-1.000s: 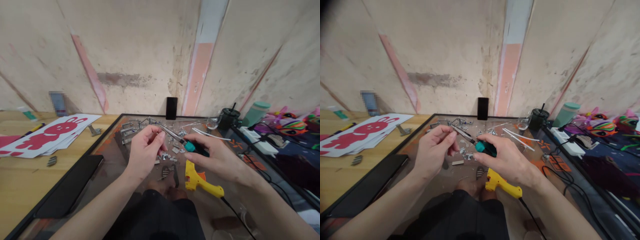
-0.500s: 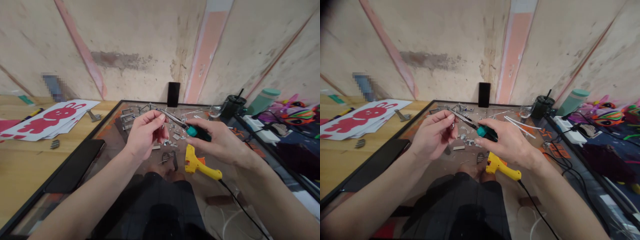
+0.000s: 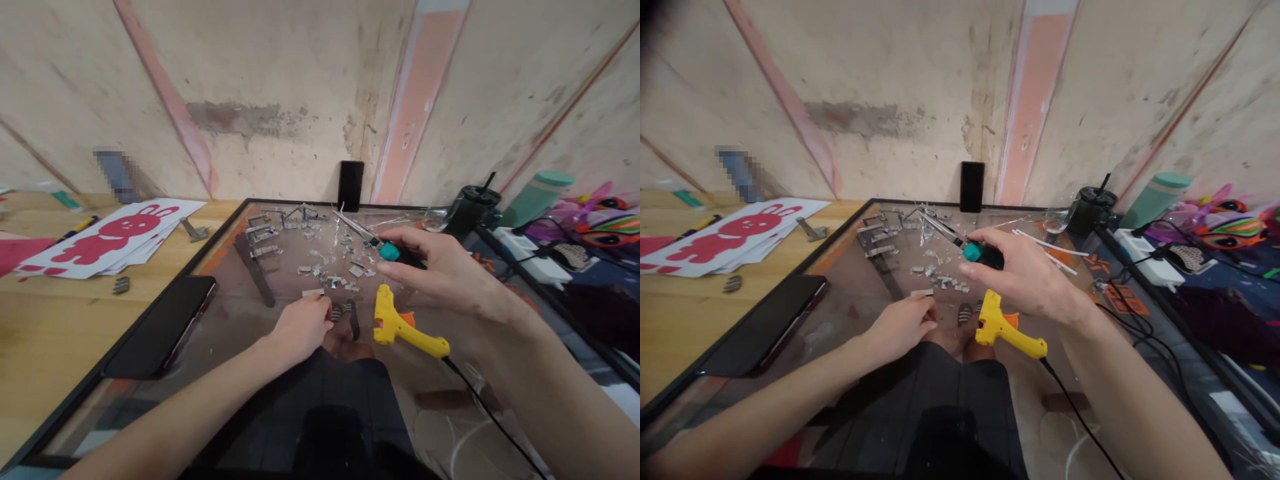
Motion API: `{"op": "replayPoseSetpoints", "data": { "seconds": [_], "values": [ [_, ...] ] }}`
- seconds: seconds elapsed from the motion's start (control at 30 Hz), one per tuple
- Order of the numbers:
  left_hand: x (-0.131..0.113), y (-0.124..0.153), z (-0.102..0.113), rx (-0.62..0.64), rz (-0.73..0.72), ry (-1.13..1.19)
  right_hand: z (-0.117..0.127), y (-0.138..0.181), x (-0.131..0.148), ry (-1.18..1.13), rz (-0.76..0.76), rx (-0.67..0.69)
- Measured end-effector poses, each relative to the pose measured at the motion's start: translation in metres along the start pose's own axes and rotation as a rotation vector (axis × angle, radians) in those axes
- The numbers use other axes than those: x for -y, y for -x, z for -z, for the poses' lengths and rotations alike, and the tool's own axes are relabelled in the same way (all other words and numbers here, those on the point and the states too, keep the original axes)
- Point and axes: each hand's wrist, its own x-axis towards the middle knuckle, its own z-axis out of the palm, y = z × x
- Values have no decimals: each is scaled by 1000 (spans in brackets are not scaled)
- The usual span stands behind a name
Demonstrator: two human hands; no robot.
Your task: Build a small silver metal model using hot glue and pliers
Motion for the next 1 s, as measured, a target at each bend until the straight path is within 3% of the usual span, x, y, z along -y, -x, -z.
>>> {"op": "replayPoseSetpoints", "data": {
  "seconds": [0.2,0.37,0.4,0.47,0.53,0.67,1.0],
  "values": [
    [1,3,-4,-25,-4,52,-1,2,0,38,-8,16],
    [-10,-7,37,-160,15,307,-1,1,4,67,-34,36],
    [-16,-7,47,-221,9,396,-1,0,6,72,-37,46],
    [-32,-6,64,-366,-65,851,0,0,8,80,-40,62],
    [-46,-4,73,-405,-89,1048,0,0,9,93,-35,58],
    [-62,-6,72,-483,-72,1168,0,1,10,102,-25,21],
    [-60,-13,63,-493,-27,1251,-4,5,15,73,-63,33]
  ]
}}
